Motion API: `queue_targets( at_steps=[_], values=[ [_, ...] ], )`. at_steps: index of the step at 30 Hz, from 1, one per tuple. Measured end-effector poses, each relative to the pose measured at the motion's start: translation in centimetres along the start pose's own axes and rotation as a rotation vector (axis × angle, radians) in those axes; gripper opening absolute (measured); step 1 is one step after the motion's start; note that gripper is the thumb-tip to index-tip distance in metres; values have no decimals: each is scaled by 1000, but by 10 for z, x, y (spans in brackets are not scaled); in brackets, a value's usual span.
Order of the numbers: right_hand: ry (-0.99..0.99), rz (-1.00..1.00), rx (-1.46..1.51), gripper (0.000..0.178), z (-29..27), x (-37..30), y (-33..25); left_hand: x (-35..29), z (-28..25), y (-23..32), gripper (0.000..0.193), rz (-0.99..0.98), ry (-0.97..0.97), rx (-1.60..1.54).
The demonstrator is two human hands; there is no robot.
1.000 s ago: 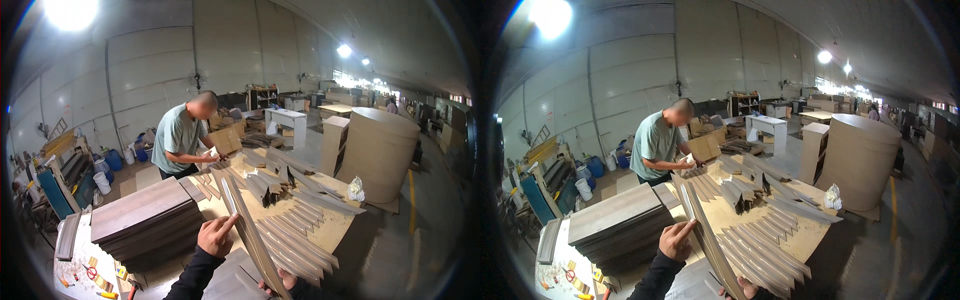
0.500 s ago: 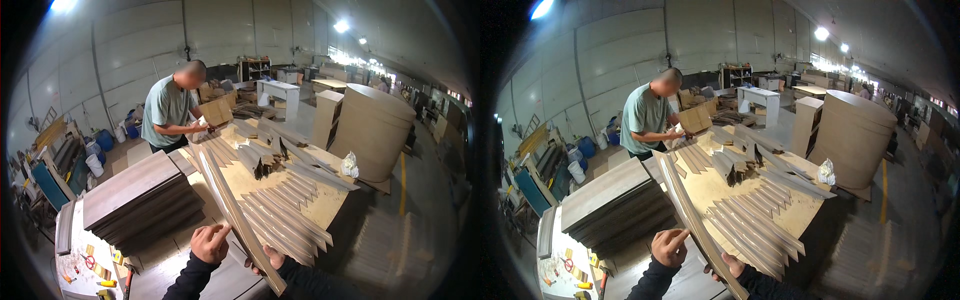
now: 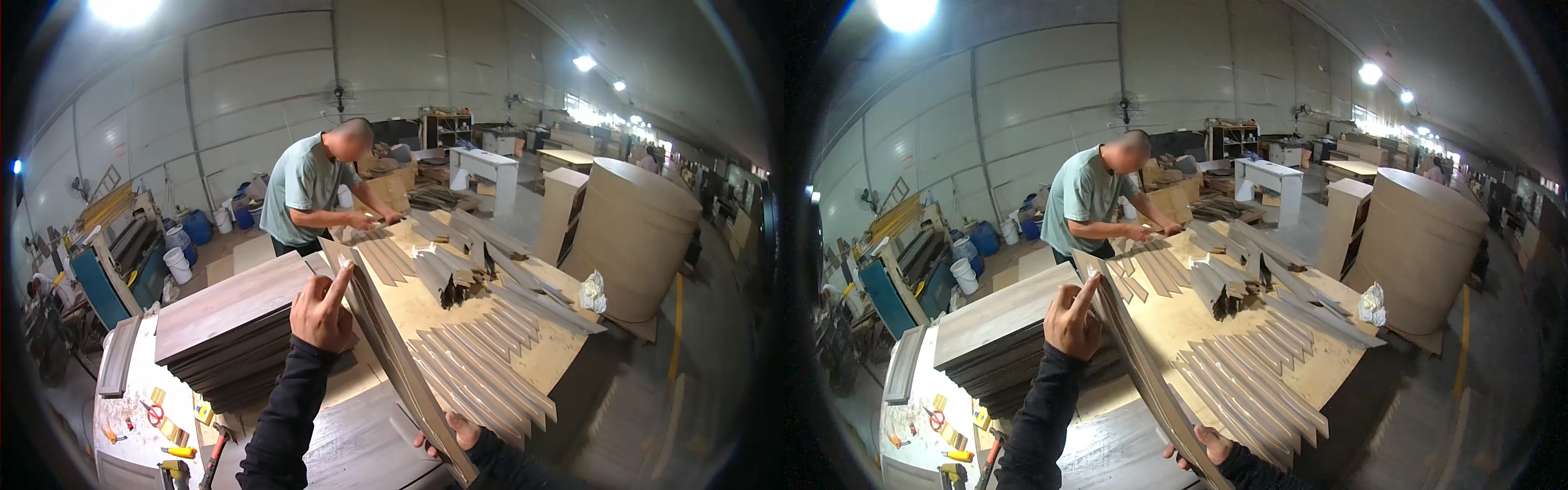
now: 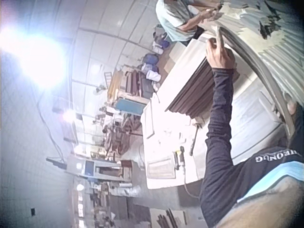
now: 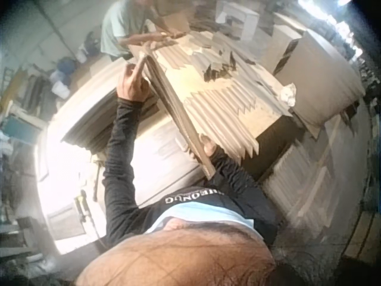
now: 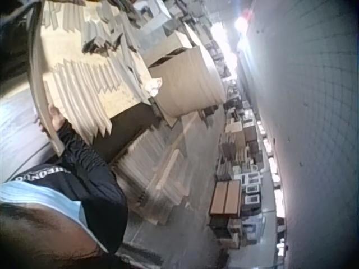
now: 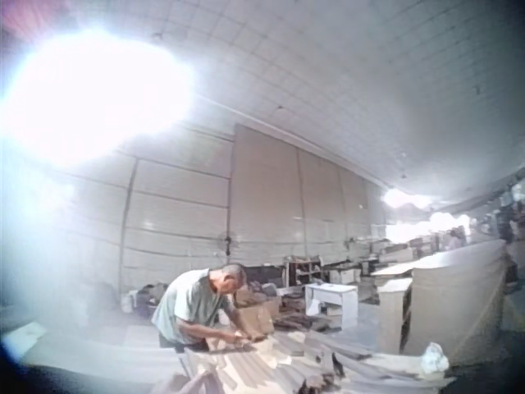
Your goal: The person applies a white substance to the edges of thin wooden strips using a cloth, then places the strips into grooves on a larger wooden panel. The person repeats this process for multiple strips, aligning them carefully into the panel's frame.
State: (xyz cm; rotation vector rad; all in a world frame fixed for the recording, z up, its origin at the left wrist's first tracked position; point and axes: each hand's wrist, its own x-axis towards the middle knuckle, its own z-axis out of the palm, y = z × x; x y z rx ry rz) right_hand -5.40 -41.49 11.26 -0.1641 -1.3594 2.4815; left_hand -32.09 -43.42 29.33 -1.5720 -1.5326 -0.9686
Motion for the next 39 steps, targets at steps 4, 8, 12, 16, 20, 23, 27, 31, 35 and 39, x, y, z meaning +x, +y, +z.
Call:
queue_targets(
  at_steps=[4,8,12,16,20,23,27,31,35,39],
  values=[
    [32,-8,-6,70,4,-2,-9,-14,1,12,70,9,-59,10],
    [32,-14,-20,70,2,3,-9,-35,3,24,72,54,-101,-12],
    [27,-16,-2,69,3,10,-12,-60,1,36,69,63,-165,-67],
    [-34,-39,1,64,5,22,-17,-77,0,43,68,71,-134,-50],
    [141,-96,-48,56,13,30,-23,-94,8,60,66,22,-183,-67],
    [118,-162,-228,55,9,45,-18,-110,1,66,69,-31,-215,-33],
    [194,-218,-309,50,16,43,-22,-131,2,81,70,-70,-242,-79],
    [234,-300,-145,46,21,52,-18,-154,4,93,64,-58,-256,-153],
    [261,-328,-232,53,12,59,-28,-176,0,116,58,-51,-310,-227],
    [367,-337,-209,56,-2,65,-27,-191,-4,137,58,-39,-355,-238]
  ],
)
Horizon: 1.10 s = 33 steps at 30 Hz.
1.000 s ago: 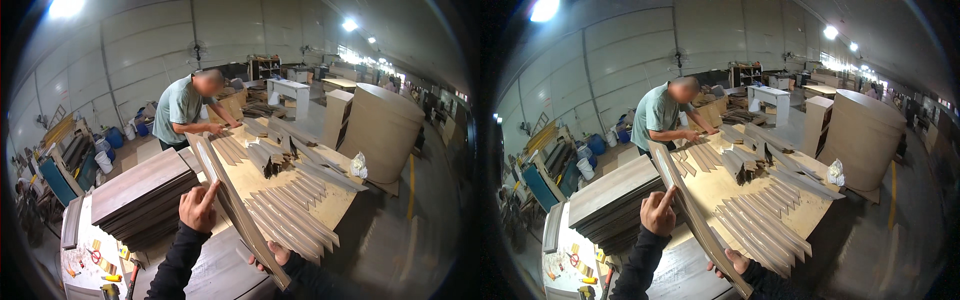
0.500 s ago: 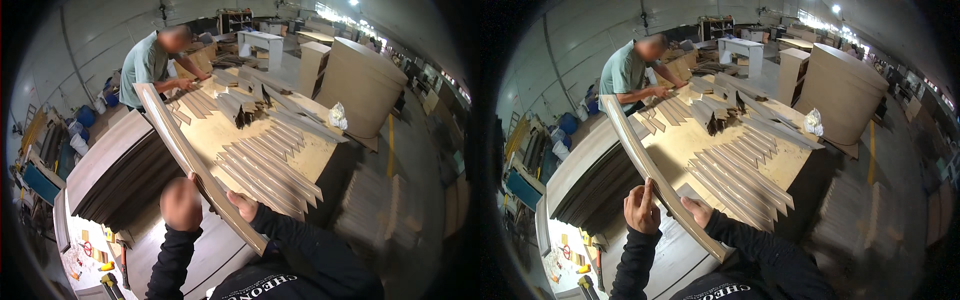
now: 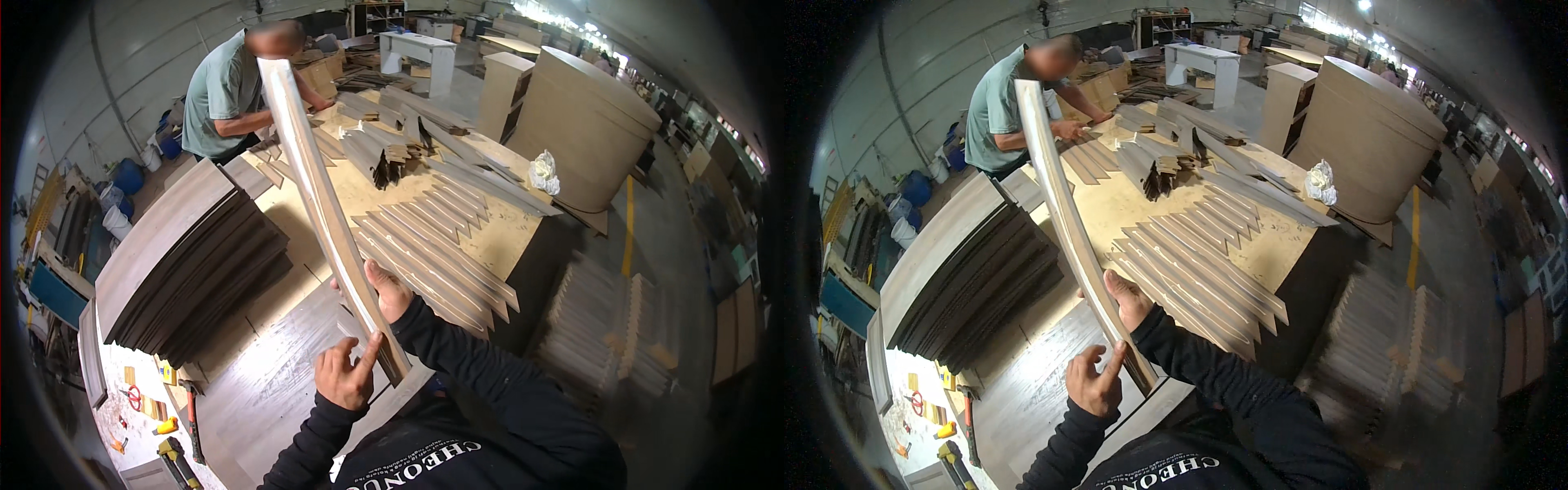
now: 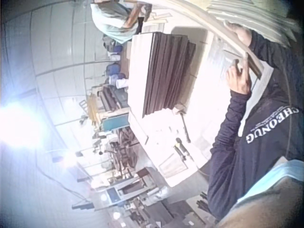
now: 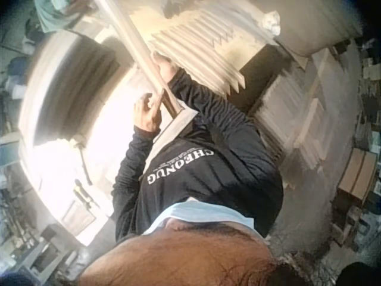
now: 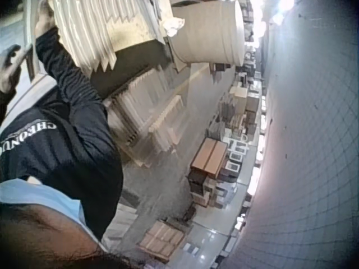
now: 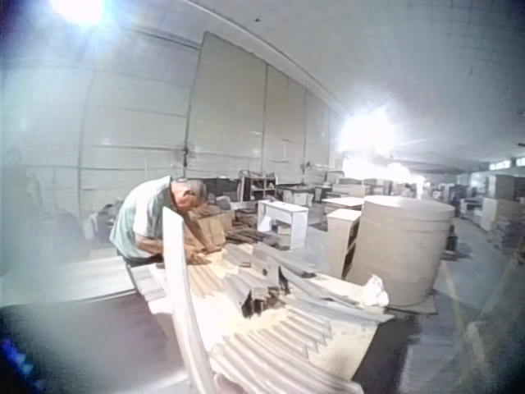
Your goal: The person applies a white substance to the edges of thin wooden strips using a cloth, then places the strips into grooves on a larger wooden panel. The person repeats this process for multiple strips, aligning them carefully into the panel's frame.
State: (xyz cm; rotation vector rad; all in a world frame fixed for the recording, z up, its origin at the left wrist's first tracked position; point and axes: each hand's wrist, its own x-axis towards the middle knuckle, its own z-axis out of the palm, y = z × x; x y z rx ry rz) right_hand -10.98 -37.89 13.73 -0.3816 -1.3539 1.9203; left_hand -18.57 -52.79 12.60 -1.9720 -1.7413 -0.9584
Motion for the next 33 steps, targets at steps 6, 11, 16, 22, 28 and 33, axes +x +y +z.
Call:
queue_targets(
  at_steps=[6,11,16,22,28,33],
  values=[
    [90,-97,6,58,-2,8,-8,-12,-12,5,57,-92,13,-174],
    [157,-51,131,60,-10,16,3,-8,-4,13,50,-85,-35,-90],
    [175,-93,158,58,-17,20,-2,-20,-13,11,51,-120,-20,-106],
    [247,-86,262,60,-5,17,-18,2,-7,3,59,-181,4,-104],
    [257,-88,138,67,-12,22,-13,6,-4,-4,52,-110,-44,-51],
    [259,-36,117,67,-21,24,-16,-18,-2,-2,49,-119,-39,-98]
  ],
)
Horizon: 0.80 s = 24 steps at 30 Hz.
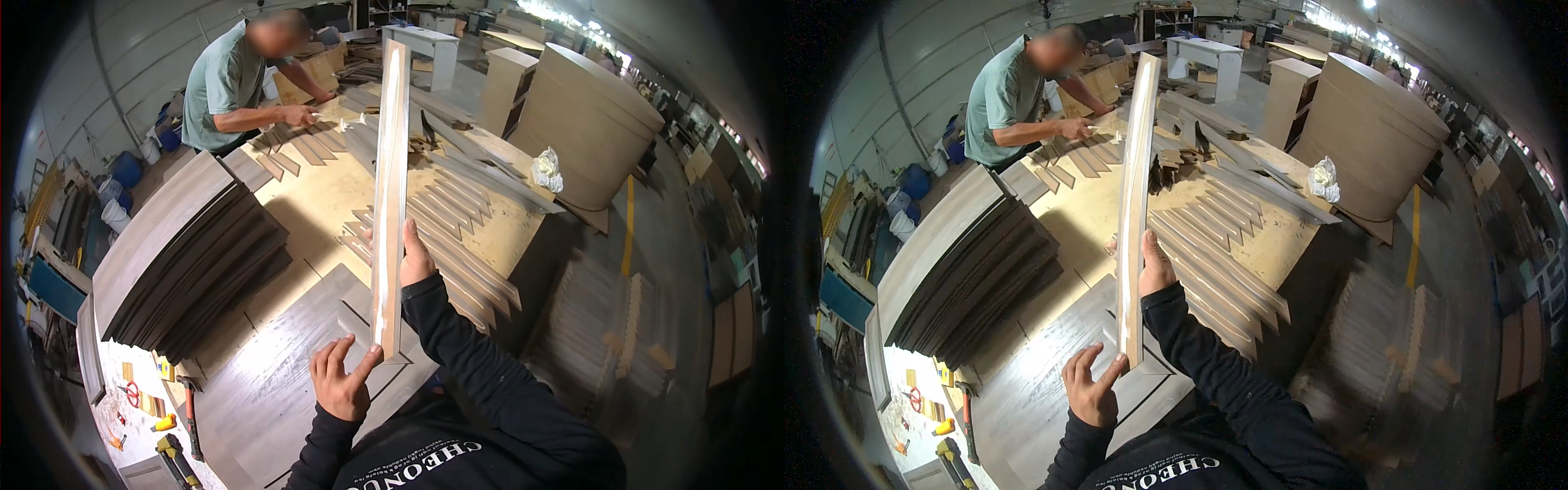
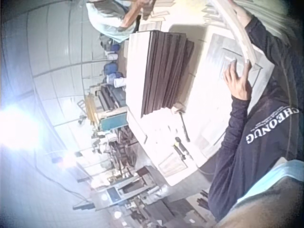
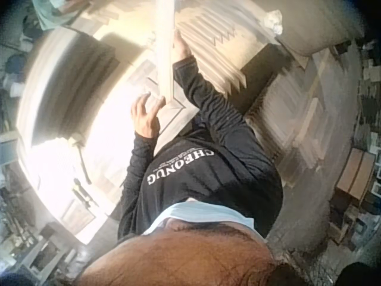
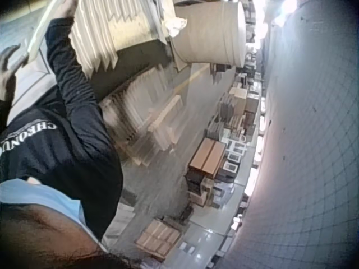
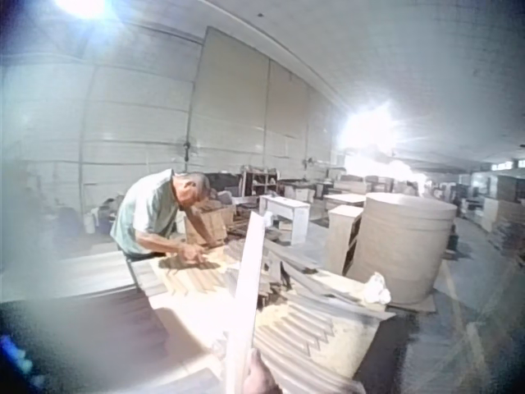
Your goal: The person applies a white substance to the edges of thin wooden strips using a cloth, then places the strips into grooves on a larger wooden panel. The person repeats this process for multiple strips, aligning them carefully into the panel's frame.
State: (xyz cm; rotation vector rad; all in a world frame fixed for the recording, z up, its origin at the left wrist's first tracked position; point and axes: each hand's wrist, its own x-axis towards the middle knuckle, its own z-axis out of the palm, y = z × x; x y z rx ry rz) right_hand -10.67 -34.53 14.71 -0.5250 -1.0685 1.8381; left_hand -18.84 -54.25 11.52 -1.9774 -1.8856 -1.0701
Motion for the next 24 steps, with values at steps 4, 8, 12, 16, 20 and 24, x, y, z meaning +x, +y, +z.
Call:
queue_targets(
  at_steps=[4,8,12,16,20,24],
  values=[
    [133,2,40,67,-3,1,3,-12,-2,-3,52,-77,-23,-204],
    [212,-58,114,66,2,3,13,-10,-8,-7,52,-368,7,-645],
    [206,-91,124,64,0,-1,28,13,-10,1,55,-257,-36,-456],
    [223,-108,111,66,-3,-8,34,27,-4,14,57,-129,-130,-118],
    [260,-79,102,66,0,-15,27,19,-6,13,56,-75,-179,52],
    [288,-118,96,67,7,-19,24,15,-1,12,58,-58,-65,136]
  ],
)
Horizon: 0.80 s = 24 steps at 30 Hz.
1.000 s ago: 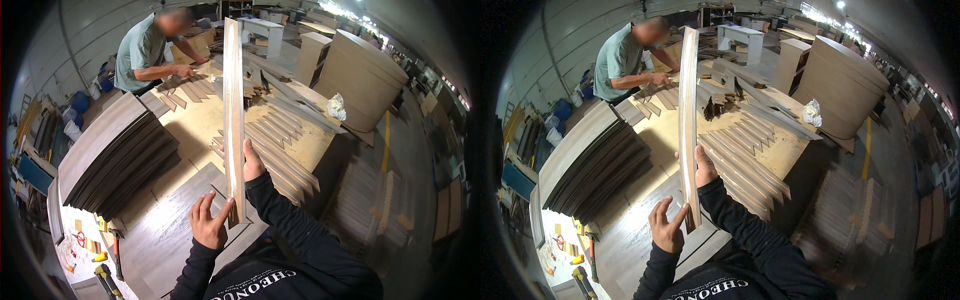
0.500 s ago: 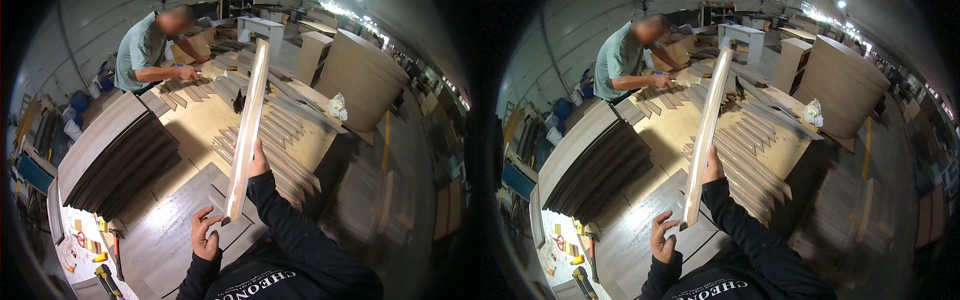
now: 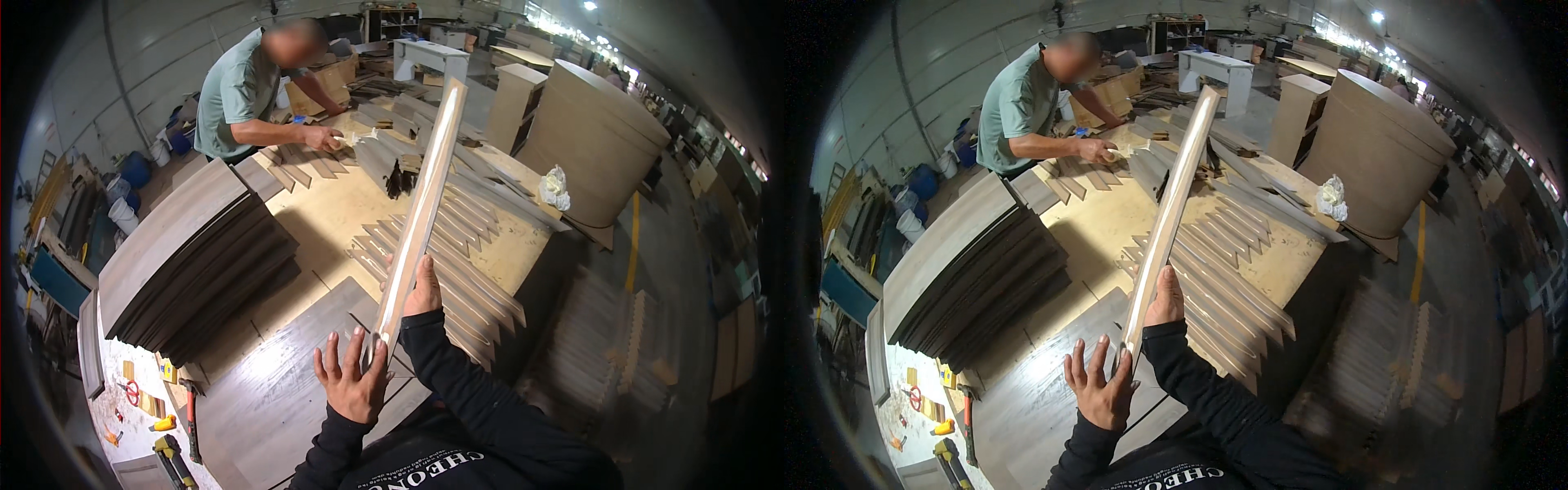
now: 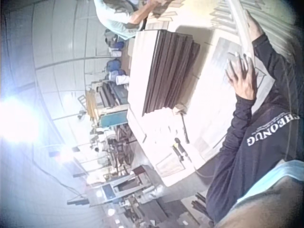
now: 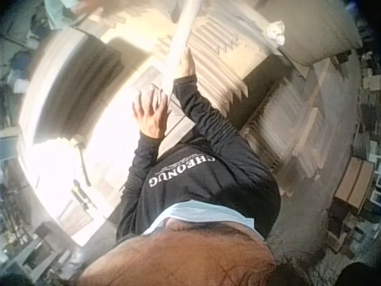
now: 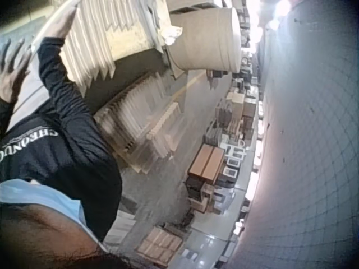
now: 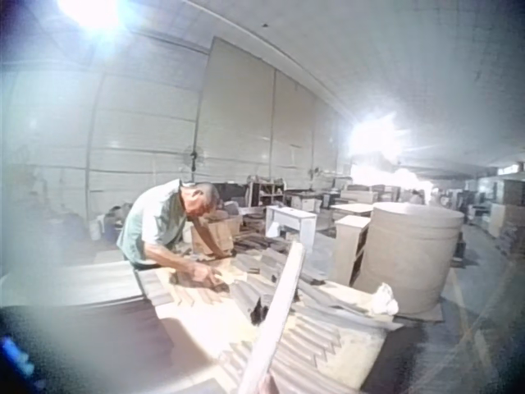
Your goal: The person applies a white substance to the edges of thin wooden strips using a cloth, then places the strips into grooves on a larger wooden panel. The person repeats this process for multiple strips, aligning them carefully into the panel's frame.
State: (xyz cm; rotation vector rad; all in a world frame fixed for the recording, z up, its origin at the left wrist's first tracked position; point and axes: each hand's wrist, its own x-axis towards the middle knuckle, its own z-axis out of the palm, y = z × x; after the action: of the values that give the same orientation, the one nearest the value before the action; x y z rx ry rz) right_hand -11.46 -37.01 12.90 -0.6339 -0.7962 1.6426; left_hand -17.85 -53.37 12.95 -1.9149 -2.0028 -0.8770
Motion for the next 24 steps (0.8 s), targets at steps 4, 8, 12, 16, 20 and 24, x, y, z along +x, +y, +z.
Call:
queue_targets(
  at_steps=[4,8,12,16,20,24],
  values=[
    [4,4,57,67,0,3,4,-2,-1,4,50,-25,76,62],
    [66,65,53,67,0,3,4,-4,-3,5,47,-4,129,70],
    [77,76,76,67,-2,5,9,-6,-1,1,40,17,204,78],
    [134,65,140,66,-3,7,13,-7,6,-4,32,23,310,107],
    [171,63,162,64,-4,10,22,-6,6,-9,27,-12,374,98],
    [261,52,179,60,-3,14,30,-6,6,-17,19,-43,394,38]
  ],
)
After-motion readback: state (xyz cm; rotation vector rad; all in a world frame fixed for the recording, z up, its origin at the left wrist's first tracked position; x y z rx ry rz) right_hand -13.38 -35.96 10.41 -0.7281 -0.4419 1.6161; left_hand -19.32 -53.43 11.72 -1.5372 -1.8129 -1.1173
